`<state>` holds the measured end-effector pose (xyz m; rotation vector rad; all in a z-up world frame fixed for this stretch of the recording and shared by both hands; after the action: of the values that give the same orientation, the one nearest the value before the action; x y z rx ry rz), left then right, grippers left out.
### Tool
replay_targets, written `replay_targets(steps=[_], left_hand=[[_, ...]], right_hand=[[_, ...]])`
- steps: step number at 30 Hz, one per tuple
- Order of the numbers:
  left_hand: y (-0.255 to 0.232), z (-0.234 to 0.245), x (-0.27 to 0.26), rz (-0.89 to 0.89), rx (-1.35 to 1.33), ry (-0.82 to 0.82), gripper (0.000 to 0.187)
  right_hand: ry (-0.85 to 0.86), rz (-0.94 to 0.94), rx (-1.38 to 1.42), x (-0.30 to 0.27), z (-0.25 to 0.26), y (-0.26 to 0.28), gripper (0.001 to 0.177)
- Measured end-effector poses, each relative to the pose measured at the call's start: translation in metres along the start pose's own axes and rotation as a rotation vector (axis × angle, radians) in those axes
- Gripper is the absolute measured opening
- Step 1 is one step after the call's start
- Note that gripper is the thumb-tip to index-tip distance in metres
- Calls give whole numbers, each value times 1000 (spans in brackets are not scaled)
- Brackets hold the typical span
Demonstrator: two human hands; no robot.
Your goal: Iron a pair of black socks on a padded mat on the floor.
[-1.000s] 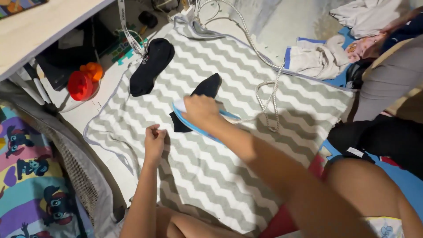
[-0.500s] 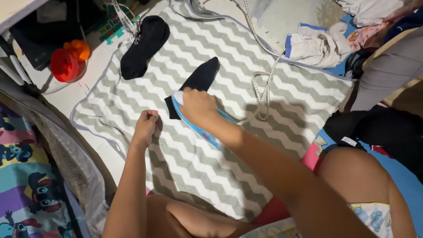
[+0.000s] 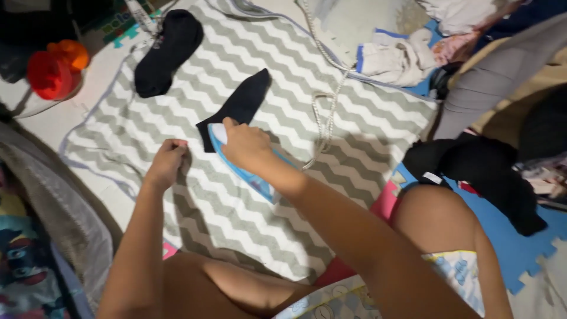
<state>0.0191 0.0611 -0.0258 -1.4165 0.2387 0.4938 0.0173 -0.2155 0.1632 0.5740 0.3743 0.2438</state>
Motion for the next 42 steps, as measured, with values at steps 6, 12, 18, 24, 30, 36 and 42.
replay_targets(steps=[6, 12, 18, 24, 30, 36, 42], left_hand=[[13, 3, 7, 0, -4, 11, 15], [6, 2, -4, -14, 66, -24, 15], [16, 3, 9, -51, 80, -33, 16], [-14, -12, -13, -33, 167, -81, 22], [-3, -17, -10, -46, 120, -119, 35], [-35, -46, -20, -114, 498, -237, 55], [-50, -49, -20, 143, 537, -143, 69]], right_hand=[[-218, 30, 75, 53, -25, 5, 34], [-180, -13, 30, 104, -21, 18, 42], [-155, 89, 47, 37, -18, -7, 36], [-103, 27, -101, -5, -3, -3, 53], [-287, 104, -80, 69, -18, 4, 37], [-194, 159, -165, 95, 5, -10, 38], [-252, 102, -248, 125, 38, -48, 35]])
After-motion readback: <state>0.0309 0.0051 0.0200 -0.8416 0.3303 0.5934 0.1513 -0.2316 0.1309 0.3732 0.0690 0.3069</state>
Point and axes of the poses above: each hand's wrist, its own x-axis towards the middle knuckle, its own z-axis out of the back of the hand, y = z × x, the point moved 5 cm from there along x, towards the middle knuckle, and after that the axes turned 3 degrees about x, right-handed, at the moved point
